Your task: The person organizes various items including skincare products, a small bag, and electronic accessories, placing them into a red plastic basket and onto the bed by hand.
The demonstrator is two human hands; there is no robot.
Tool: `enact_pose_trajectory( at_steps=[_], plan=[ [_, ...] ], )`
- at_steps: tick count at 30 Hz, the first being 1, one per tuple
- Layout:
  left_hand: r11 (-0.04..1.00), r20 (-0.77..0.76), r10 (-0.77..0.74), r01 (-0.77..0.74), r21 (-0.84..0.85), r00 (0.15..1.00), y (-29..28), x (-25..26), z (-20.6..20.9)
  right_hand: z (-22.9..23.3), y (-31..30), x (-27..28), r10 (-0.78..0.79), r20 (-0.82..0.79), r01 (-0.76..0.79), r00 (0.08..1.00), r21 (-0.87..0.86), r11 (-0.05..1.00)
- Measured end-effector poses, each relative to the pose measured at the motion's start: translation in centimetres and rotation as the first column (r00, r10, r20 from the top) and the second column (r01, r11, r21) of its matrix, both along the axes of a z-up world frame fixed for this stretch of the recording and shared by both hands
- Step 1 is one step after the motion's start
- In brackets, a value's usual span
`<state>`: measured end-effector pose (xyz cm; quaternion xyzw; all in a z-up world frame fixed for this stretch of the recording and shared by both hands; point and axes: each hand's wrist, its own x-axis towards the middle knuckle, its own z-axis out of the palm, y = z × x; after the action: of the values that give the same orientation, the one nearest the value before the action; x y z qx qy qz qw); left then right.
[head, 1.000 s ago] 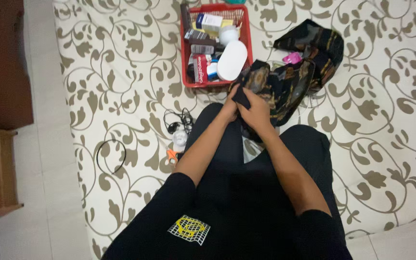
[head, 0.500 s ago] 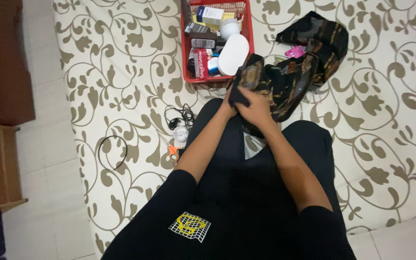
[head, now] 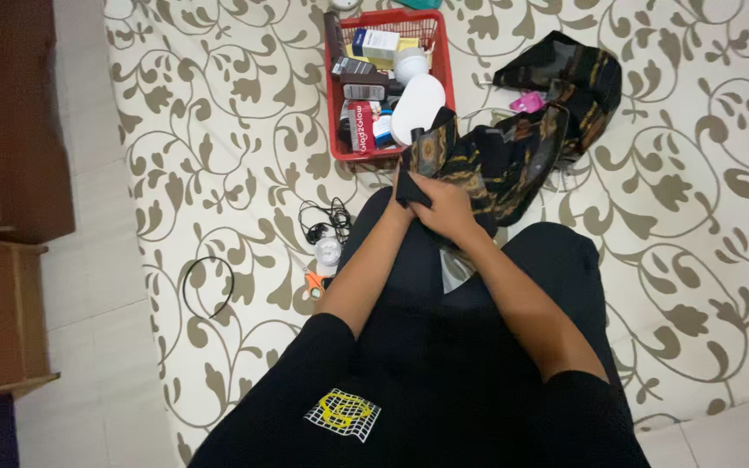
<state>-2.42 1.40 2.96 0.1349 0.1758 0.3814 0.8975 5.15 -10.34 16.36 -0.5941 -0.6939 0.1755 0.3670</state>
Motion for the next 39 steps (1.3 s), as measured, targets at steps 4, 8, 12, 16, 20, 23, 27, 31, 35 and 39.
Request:
enact_pose_trajectory(
  at_steps=[4, 8, 12, 16, 20, 23, 27, 31, 35, 39],
  plan=[
    [0.994, 0.222, 0.003, 0.021, -0.106, 0.975, -0.5, -1.8, 2.0, -0.7, 2.3, 2.1, 0.004, -0.009, -0.003, 1.000, 0.110, 0.994],
    [0.998, -0.255, 0.054, -0.060, -0.016, 0.965, -0.9, 0.1, 0.4, -1.1, 1.3, 3.5, -0.266, -0.170, 0.259, 0.949, -0.061, 0.964],
    [0.997, 0.075, 0.077, -0.076, -0.017, 0.994, 0.5, -0.1, -0.3, -0.9, -0.3, 2.4, 0.003, -0.043, -0.003, 0.999, 0.003, 1.000],
    [0.993, -0.004, 0.082, -0.082, -0.086, 0.997, -0.2, -0.8, -0.8, -0.8, 1.8, 3.7, -0.037, -0.050, 0.034, 0.998, -0.062, 0.998],
    [0.970, -0.321, 0.228, -0.186, 0.156, 0.919, 0.0, 0.4, -1.1, -0.5, 1.8, 4.0, -0.322, -0.123, 0.304, 0.939, -0.143, 0.942],
    [0.959, -0.373, 0.278, -0.237, 0.153, 0.885, 0.5, 0.6, -1.8, -0.7, 0.2, 2.0, -0.211, 0.013, 0.209, 0.977, 0.101, 0.973],
    [0.953, -0.143, 0.274, -0.248, 0.176, 0.951, 0.3, 0.1, -2.8, -1.5, 1.5, 2.8, -0.110, 0.041, 0.111, 0.993, -0.036, 0.993],
    [0.954, -0.387, 0.262, -0.176, 0.244, 0.884, -0.1, 1.3, -2.3, -2.2, 2.8, 5.3, -0.304, -0.362, 0.314, 0.881, -0.033, 0.949],
    [0.880, -0.565, 0.403, -0.134, 0.456, 0.720, -0.3, 1.4, -2.2, -1.9, 1.3, 3.9, -0.297, -0.320, 0.300, 0.900, -0.040, 0.953],
    [0.893, -0.179, 0.366, -0.290, 0.345, 0.913, -0.3, 0.8, -2.0, -1.6, 0.9, 2.1, -0.154, -0.152, 0.168, 0.976, 0.087, 0.982]
  ],
)
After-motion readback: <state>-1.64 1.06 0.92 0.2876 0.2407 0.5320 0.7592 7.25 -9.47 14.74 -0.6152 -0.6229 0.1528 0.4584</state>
